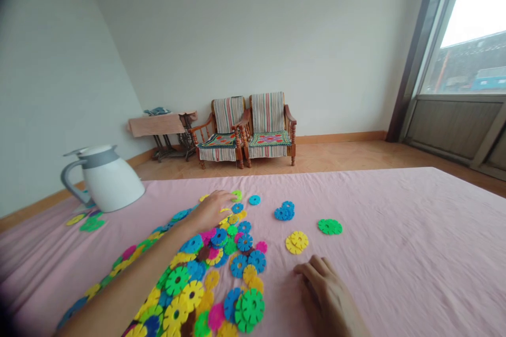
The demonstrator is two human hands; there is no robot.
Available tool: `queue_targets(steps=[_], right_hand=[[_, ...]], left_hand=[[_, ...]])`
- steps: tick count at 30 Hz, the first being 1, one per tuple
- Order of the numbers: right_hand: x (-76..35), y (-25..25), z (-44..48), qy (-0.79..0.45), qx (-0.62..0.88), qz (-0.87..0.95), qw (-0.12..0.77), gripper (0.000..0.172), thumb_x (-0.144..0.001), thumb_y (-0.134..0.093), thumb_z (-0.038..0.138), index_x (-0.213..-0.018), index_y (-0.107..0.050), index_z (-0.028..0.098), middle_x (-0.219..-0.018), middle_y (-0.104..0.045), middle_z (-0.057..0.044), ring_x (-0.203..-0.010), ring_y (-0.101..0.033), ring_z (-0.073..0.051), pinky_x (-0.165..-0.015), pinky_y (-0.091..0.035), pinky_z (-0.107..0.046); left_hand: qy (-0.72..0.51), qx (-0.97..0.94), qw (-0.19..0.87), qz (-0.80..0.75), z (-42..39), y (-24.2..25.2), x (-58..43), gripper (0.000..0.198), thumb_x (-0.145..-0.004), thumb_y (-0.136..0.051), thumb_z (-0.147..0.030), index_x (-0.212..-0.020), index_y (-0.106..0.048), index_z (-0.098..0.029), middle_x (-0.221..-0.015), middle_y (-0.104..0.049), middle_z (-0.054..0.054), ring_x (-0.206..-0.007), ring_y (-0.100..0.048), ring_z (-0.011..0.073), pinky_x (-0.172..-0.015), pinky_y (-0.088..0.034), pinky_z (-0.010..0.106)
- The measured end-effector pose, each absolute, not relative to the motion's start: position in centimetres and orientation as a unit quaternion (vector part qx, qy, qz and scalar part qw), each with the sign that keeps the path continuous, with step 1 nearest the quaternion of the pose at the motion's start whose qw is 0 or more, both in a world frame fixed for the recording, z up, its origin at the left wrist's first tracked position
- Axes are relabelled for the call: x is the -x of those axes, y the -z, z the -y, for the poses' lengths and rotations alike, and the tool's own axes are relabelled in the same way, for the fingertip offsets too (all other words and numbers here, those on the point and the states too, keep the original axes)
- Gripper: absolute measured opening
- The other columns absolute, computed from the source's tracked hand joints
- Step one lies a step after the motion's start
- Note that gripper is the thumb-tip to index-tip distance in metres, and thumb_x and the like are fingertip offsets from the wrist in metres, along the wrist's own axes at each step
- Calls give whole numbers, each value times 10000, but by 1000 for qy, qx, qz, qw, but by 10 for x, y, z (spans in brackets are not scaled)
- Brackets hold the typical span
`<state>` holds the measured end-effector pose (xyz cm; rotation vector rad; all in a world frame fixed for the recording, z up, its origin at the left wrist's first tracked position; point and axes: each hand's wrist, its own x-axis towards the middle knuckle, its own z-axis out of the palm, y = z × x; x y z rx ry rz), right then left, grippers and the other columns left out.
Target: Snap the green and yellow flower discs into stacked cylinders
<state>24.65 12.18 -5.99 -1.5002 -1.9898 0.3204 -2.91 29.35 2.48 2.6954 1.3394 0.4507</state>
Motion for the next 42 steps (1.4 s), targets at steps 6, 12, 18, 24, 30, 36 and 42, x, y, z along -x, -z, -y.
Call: queue_targets(steps=[6, 12, 18, 24, 30, 36, 42], right_hand=[[-251, 68, -124, -107, 562, 757, 317, 230, -863, -407, 284, -916, -622, 226, -828, -589, -58, -785, -554, -193, -679, -458, -299], [-248, 74, -125, -89, 566, 738, 356, 258, -864, -392, 327, -872, -629, 226, -780, -578, -61, -739, -541, -193, -647, -450, -304], [-244, 75, -125, -90, 569, 722, 383, 259, -863, -397, 356, -862, -622, 227, -750, -567, -50, -715, -527, -191, -636, -431, -301], [-244, 76, -125, -85, 566, 718, 396, 254, -863, -399, 356, -851, -622, 236, -748, -568, -44, -704, -531, -186, -632, -428, -295], [-244, 75, -125, -81, 566, 721, 392, 260, -861, -401, 361, -846, -626, 231, -749, -568, -47, -710, -531, -186, -633, -430, -295], [-245, 77, -126, -86, 564, 722, 392, 264, -865, -392, 352, -845, -624, 228, -750, -568, -48, -710, -531, -186, -641, -431, -301], [-245, 76, -125, -99, 566, 723, 384, 272, -865, -389, 356, -842, -623, 220, -752, -574, -53, -711, -528, -187, -643, -434, -308]], left_hand=[[-121, -787, 109, -595, -307, -31, 146, 393, -653, -567, -210, -1036, -630, -147, -1048, -655, 87, -929, -596, 241, -824, -458, 308], [-108, -749, 188, -626, -317, -19, 178, 507, -543, -652, -307, -1025, -645, -149, -974, -690, 39, -888, -619, 230, -774, -479, 274], [-129, -729, 232, -631, -323, -6, 177, 389, -517, -664, -328, -859, -679, -144, -808, -701, 14, -840, -612, 236, -745, -473, 294], [-136, -724, 284, -614, -319, -11, 180, 404, -504, -669, -324, -854, -684, -122, -762, -697, 31, -764, -615, 222, -679, -468, 282], [-139, -721, 307, -606, -315, -13, 179, 411, -510, -683, -374, -839, -695, -128, -703, -688, 28, -720, -607, 212, -631, -445, 267], [-149, -717, 288, -617, -315, -11, 176, 416, -467, -709, -452, -734, -673, -134, -614, -625, -1, -670, -568, 191, -583, -395, 247], [-158, -719, 297, -608, -299, -14, 166, 462, -447, -729, -451, -777, -612, -148, -647, -579, -20, -637, -530, 156, -569, -403, 238]])
